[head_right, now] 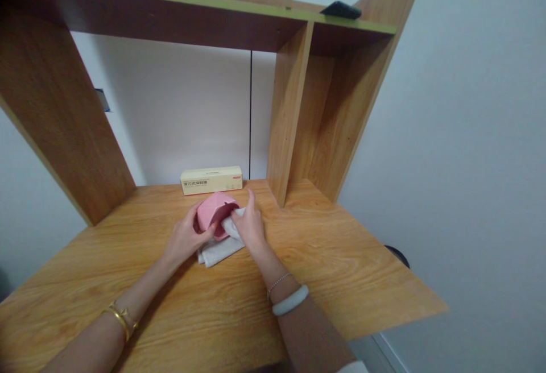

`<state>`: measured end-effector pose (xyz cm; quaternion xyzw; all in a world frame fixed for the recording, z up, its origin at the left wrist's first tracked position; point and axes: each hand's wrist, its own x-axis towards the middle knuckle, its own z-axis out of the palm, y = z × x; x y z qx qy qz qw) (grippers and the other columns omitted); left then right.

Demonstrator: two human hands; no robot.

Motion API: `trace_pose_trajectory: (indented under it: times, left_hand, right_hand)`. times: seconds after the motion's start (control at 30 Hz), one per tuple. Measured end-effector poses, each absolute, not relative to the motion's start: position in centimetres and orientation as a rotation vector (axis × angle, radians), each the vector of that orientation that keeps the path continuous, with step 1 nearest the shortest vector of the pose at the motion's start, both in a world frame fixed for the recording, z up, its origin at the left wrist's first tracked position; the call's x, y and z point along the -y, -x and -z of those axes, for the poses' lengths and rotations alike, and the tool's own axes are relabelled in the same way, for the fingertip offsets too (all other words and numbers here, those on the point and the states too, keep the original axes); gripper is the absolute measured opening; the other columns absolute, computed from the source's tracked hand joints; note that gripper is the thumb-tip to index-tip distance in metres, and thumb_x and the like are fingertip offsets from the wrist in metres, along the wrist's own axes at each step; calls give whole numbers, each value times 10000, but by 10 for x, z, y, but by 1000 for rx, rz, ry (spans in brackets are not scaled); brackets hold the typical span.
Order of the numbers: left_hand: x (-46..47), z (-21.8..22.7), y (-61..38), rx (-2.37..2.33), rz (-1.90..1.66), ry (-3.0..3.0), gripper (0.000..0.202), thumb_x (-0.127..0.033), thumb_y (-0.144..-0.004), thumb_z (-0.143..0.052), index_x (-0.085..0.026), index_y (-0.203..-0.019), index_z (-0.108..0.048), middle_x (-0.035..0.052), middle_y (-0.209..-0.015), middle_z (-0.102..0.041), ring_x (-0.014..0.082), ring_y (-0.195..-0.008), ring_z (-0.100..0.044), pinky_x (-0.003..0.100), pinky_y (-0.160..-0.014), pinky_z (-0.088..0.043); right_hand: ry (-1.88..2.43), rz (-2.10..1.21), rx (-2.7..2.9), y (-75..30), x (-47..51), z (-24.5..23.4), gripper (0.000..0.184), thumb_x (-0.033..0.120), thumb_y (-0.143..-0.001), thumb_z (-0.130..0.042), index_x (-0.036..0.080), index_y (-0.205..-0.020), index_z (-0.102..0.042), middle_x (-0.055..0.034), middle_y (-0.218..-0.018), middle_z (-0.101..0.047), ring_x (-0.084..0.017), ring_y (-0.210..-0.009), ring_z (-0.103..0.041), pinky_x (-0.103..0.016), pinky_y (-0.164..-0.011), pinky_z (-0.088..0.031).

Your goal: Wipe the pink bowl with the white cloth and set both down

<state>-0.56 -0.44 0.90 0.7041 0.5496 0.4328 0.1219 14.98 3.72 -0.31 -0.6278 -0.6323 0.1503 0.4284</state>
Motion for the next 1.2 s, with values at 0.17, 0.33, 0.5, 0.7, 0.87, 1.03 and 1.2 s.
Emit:
trace_pose_trajectory:
  times: [0.17,0.33,0.5,0.7,0.87,1.03,1.2]
  left_hand:
    - [5,-11,7,-1655,-1208,-2070,600,-363,-692,-565,-172,-1244,-430,90,-1042,-634,249,-903,-611,363,-769,-488]
    - [4,-8,10,-1631,-1196,-2094,603,-338,-687,-560,-159,-1249,-434,88,-997,-646,240,-873,-613,354,-754,-490]
    - [3,-8,10,-1668,-1186,-2070,603,-332,-675,-569,-160,-1240,-451,78,-960,-656,232,-849,-617,337,-731,-489]
    - [-5,-5,12,-1742,-1274,-1857,475,-361,-714,-507,-120,-1120,-556,96,-882,-675,222,-769,-629,315,-675,-484]
    - [-18,3,22,-1747,-1390,-1556,368,-359,-709,-471,-111,-934,-622,80,-787,-673,199,-687,-621,281,-609,-464]
    - [-25,9,30,-1709,-1482,-1246,280,-402,-692,-466,-148,-674,-582,-16,-454,-514,132,-418,-490,222,-417,-357]
    - [-22,7,31,-1558,-1518,-1037,297,-450,-708,-455,-167,-669,-538,-99,-327,-292,80,-278,-284,199,-332,-222]
  right_hand:
    - [1622,-166,1738,-154,-33,-5,758,331,-769,-560,171,-1404,-178,-91,-822,-656,-235,-737,-608,-290,-625,-404]
    - [1567,-78,1737,-155,-31,-8,745,340,-771,-556,185,-1401,-191,-100,-861,-651,-240,-780,-603,-299,-665,-406]
    - [1521,-183,1689,-154,-32,-5,734,363,-758,-551,190,-1388,-215,-71,-820,-647,-224,-728,-596,-283,-622,-399]
    - [1423,-360,1637,-153,-39,1,748,382,-720,-585,196,-1360,-246,-36,-810,-625,-190,-700,-571,-257,-595,-389]
    - [1349,-517,1651,-150,-42,8,690,388,-710,-603,188,-1305,-314,-8,-774,-590,-164,-682,-543,-255,-610,-391]
    - [1340,-489,1800,-149,-40,13,413,392,-704,-608,211,-1053,-483,-24,-915,-586,-176,-849,-530,-285,-719,-381]
    - [1458,-351,2266,-148,-30,0,289,421,-721,-573,206,-913,-556,-48,-892,-618,-226,-903,-521,-328,-752,-343]
